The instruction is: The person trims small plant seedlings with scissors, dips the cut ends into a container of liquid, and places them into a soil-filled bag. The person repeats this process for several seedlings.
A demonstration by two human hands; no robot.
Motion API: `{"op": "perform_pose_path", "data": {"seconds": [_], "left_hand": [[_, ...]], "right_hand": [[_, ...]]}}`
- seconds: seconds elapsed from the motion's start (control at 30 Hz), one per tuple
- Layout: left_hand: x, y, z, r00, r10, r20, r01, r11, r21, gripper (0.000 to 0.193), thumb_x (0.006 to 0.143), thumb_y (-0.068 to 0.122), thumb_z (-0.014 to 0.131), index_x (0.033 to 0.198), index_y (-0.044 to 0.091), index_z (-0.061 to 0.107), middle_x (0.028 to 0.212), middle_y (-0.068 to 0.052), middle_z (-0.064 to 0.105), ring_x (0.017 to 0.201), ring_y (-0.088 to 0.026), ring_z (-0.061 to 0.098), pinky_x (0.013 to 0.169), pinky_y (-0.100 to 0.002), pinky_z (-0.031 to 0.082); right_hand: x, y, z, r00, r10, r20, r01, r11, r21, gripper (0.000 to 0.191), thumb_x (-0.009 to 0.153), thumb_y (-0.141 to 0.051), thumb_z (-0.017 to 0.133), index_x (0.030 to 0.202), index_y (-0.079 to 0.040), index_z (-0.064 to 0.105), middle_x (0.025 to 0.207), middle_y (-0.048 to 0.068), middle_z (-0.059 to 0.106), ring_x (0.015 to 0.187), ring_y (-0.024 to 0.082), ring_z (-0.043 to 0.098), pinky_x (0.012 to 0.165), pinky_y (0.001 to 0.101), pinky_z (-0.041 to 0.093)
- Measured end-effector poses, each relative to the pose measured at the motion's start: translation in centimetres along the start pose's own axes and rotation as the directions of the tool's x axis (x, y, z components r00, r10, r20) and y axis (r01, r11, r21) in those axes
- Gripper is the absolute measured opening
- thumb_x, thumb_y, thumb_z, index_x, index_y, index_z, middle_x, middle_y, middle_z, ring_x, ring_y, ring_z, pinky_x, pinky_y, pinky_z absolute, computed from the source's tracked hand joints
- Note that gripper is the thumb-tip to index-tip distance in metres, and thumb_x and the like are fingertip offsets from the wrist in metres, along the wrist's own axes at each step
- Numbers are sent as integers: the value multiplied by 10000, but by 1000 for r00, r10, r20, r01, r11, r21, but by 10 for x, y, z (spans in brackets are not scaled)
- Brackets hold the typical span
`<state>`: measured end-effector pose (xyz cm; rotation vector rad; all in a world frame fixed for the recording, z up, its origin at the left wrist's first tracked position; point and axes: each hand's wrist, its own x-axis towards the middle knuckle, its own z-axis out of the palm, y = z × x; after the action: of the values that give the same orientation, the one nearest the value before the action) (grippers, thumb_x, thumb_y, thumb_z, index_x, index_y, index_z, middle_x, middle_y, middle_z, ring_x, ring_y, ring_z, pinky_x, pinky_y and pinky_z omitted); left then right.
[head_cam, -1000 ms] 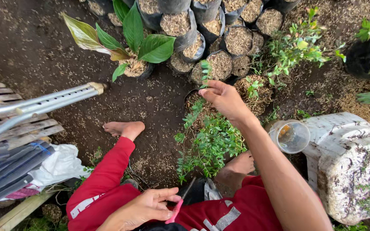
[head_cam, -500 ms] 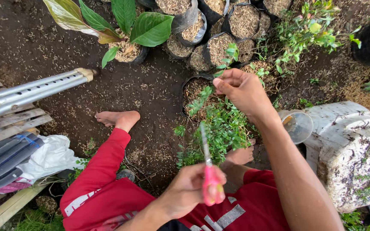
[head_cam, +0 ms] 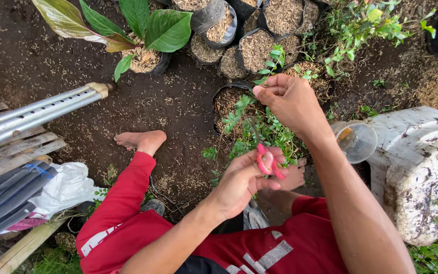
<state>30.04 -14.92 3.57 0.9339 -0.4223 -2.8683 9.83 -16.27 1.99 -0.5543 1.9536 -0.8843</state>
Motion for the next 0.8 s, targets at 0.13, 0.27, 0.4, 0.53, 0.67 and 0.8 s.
{"op": "perform_pose_path", "data": {"seconds": [0.13,0.27,0.4,0.53,0.67,0.8], "left_hand": [[7,0,-12,998,41,-45,-41,999,-10,383,1010,121,608,1349,-53,578,1214,-128,656,1030,-207,701,860,-305,596],[11,4,-18,989,9,-145,2,997,75,398,987,156,659,1326,-43,597,1170,-106,680,983,-175,705,839,-290,587],[12,4,-21,992,7,-128,3,997,83,409,947,144,702,1307,-26,610,1163,-86,690,984,-157,705,841,-271,582],[12,-4,-27,988,11,-151,2,996,84,398,939,139,706,1298,-9,617,1150,-77,697,950,-142,698,754,-232,565],[10,-16,-29,976,-1,-218,5,1000,14,376,954,125,706,1292,-23,631,1094,-90,694,889,-134,694,643,-199,520],[-3,-12,-19,989,65,-130,-57,996,63,351,951,41,679,1277,-72,615,1042,-112,676,871,-157,681,698,-237,532]], "right_hand": [[-3,-2,0,1000,-10,-24,9,999,-42,281,903,-262,778,974,4,727,761,15,730,662,36,606,570,231,495],[-2,-3,0,1000,-2,-19,1,999,-40,275,909,-264,776,968,1,733,754,19,729,661,39,601,578,235,494],[0,-2,0,1000,-6,-23,5,999,-39,270,903,-261,773,966,-2,730,752,6,732,655,38,613,577,234,497],[0,2,1,1000,-9,-1,9,1000,-16,264,910,-254,764,965,2,731,751,13,727,656,36,602,574,235,494],[2,3,2,999,-35,-21,33,998,-60,271,915,-257,759,971,7,731,762,20,733,664,55,615,597,257,509],[-2,-1,-7,986,-152,-71,139,977,-162,275,916,-252,746,1034,-4,726,819,65,760,726,131,717,684,315,564]]}}
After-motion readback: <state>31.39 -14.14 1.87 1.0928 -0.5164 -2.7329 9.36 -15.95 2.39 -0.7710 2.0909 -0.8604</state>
